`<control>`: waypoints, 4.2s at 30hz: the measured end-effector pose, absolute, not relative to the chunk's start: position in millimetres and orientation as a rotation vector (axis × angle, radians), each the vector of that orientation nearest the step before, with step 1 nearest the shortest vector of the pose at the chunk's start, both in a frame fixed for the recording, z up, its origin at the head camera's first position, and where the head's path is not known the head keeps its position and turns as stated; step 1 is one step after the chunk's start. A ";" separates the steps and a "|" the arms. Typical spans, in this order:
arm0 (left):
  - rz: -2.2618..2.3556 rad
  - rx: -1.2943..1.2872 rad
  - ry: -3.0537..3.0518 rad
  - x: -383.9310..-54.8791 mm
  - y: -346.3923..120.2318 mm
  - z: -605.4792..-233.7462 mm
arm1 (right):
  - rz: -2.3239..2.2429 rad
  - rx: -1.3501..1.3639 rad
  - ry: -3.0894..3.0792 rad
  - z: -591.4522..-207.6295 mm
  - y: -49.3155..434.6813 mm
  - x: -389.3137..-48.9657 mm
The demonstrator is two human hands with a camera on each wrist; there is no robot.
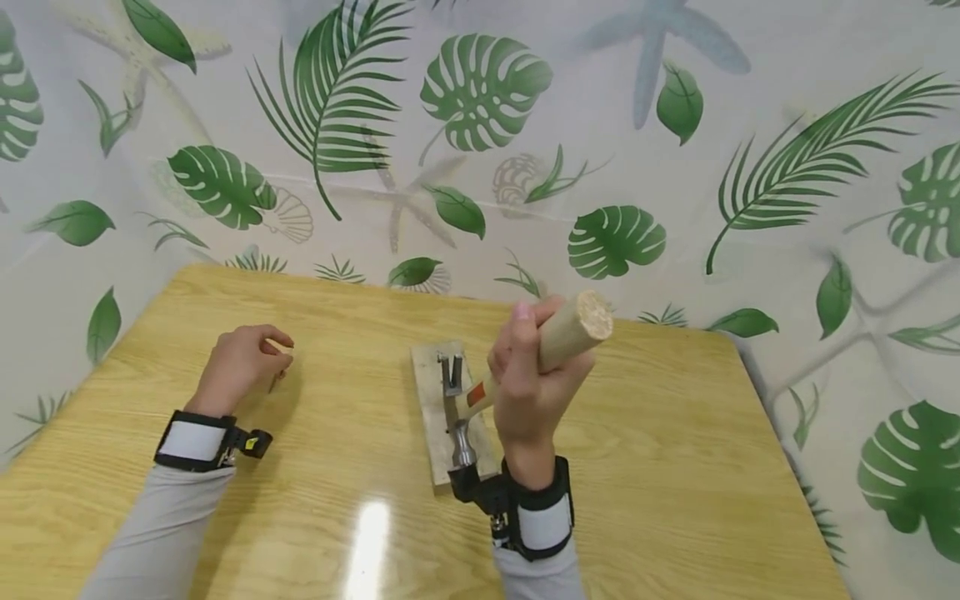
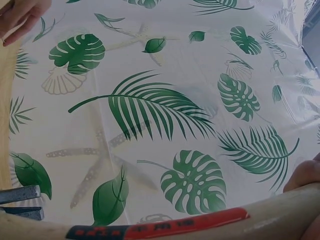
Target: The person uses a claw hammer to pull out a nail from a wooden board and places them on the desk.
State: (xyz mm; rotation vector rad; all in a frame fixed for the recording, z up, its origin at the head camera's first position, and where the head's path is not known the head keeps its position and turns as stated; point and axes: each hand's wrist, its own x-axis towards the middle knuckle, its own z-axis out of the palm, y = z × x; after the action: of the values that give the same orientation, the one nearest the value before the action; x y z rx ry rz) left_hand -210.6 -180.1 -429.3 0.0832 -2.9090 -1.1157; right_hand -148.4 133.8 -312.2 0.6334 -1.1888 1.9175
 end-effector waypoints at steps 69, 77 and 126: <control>-0.834 -0.891 -2.885 -189.8 -62.8 -460.6 | 2.011 0.412 -1.672 -319.4 132.3 -246.7; -0.817 -0.903 -2.903 -193.5 -67.3 -461.9 | 2.055 0.266 -2.017 -322.4 100.3 -307.5; -0.948 -0.873 -2.909 -189.2 -66.5 -458.0 | 1.648 0.575 -1.560 -326.1 86.9 -226.9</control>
State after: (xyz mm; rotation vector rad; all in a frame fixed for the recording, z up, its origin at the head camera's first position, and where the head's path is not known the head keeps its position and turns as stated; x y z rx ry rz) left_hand -189.2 -66.5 -458.0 -0.8727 -2.9089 -0.9485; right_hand -226.9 86.9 -326.1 0.5746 -1.5603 1.6482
